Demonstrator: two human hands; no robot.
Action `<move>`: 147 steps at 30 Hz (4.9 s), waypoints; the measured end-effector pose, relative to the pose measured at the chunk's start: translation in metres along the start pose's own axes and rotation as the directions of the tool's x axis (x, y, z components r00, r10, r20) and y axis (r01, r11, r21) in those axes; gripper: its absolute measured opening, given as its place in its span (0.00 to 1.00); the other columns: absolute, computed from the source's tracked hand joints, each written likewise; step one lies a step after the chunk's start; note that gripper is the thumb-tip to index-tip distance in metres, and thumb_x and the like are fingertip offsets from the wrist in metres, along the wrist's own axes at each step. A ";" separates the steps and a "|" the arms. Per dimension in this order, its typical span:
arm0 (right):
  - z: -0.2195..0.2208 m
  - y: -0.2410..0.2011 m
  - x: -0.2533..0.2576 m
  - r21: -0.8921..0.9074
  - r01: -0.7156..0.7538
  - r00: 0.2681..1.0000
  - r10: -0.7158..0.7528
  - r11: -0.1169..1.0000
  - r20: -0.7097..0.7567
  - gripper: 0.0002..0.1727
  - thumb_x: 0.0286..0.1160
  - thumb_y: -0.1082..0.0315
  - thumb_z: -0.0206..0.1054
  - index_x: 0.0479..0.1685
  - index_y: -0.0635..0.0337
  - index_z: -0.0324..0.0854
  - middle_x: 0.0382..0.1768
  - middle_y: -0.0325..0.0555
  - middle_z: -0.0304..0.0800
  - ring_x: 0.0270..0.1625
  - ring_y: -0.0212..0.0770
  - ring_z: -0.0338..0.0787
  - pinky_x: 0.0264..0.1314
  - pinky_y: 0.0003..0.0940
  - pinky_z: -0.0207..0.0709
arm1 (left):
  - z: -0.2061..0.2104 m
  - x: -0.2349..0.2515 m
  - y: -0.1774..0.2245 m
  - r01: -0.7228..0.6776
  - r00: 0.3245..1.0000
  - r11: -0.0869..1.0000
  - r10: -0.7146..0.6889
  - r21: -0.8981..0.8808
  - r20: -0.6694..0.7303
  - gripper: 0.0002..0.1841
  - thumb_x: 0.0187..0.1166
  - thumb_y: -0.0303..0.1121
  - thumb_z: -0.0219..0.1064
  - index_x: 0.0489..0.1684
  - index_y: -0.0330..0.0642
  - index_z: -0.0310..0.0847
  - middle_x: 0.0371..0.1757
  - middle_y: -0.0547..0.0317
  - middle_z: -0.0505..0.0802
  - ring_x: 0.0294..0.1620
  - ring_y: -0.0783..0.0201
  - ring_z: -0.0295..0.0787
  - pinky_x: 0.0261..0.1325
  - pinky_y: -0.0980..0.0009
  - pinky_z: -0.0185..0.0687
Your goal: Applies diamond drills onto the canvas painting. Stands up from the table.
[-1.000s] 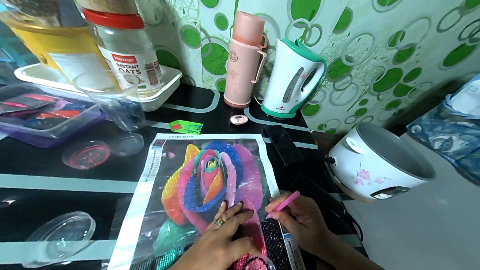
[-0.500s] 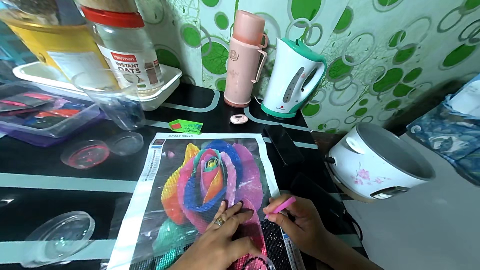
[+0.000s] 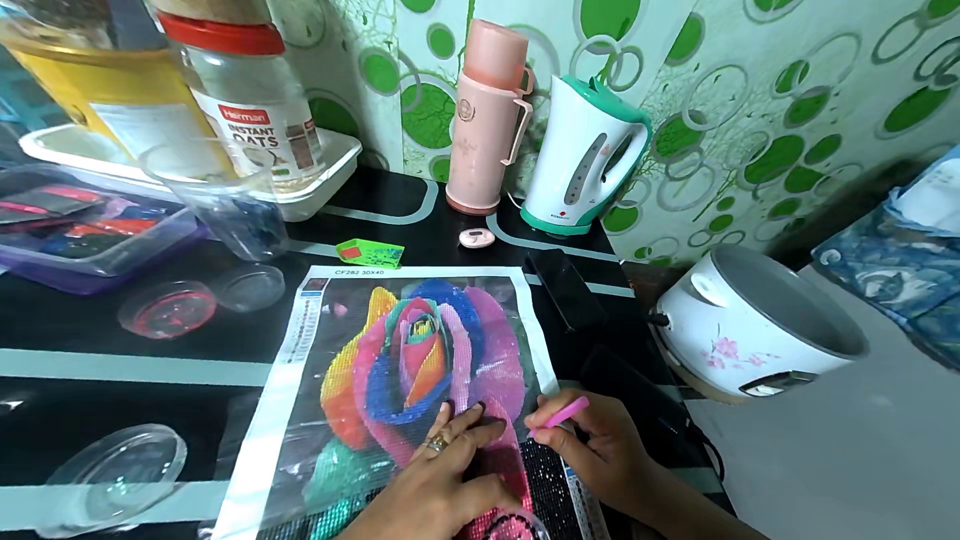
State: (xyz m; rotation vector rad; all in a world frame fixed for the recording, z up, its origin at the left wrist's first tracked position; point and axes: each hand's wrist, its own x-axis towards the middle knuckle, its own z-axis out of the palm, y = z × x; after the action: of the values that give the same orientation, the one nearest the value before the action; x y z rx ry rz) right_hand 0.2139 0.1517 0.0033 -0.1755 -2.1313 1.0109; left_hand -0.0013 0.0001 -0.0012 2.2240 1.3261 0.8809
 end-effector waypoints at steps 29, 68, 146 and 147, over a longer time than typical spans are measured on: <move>-0.004 0.000 0.000 0.049 -0.032 0.999 0.032 0.998 -0.005 0.06 0.83 0.71 0.66 0.49 0.65 0.84 0.43 0.43 0.93 0.42 0.26 0.91 0.49 0.21 0.87 | 0.000 0.000 -0.002 -0.010 1.000 1.000 0.010 0.002 -0.003 0.32 0.56 0.68 0.77 0.56 0.60 0.91 0.79 0.34 0.79 0.88 0.31 0.60 0.88 0.28 0.38; -0.009 -0.005 0.003 0.215 -0.139 0.975 0.171 0.967 -0.139 0.05 0.80 0.71 0.69 0.48 0.59 0.85 0.43 0.38 0.95 0.44 0.27 0.94 0.48 0.22 0.88 | -0.001 -0.001 0.000 -0.004 1.000 1.000 0.004 -0.011 -0.002 0.31 0.56 0.67 0.78 0.54 0.57 0.92 0.79 0.34 0.79 0.89 0.31 0.60 0.89 0.28 0.37; 0.002 -0.001 0.002 0.134 -0.095 0.991 0.106 0.986 -0.084 0.04 0.76 0.72 0.72 0.45 0.62 0.86 0.39 0.37 0.94 0.40 0.24 0.91 0.45 0.20 0.87 | 0.001 0.001 0.000 -0.017 0.999 0.999 0.018 0.037 -0.031 0.32 0.54 0.68 0.78 0.56 0.61 0.90 0.78 0.38 0.80 0.88 0.33 0.61 0.87 0.27 0.42; 0.002 -0.002 0.002 0.139 -0.100 0.990 0.112 0.985 -0.084 0.04 0.76 0.72 0.72 0.45 0.62 0.86 0.39 0.37 0.94 0.39 0.24 0.92 0.45 0.20 0.87 | 0.000 0.001 0.000 -0.014 1.000 0.999 0.015 0.037 -0.027 0.32 0.54 0.67 0.78 0.56 0.61 0.90 0.79 0.37 0.80 0.88 0.32 0.61 0.87 0.27 0.42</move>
State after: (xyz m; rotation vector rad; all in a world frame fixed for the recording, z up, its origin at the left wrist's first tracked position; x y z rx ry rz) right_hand 0.2114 0.1505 0.0051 -0.2665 -1.9807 1.1824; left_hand -0.0005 0.0007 -0.0011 2.2600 1.3503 0.9027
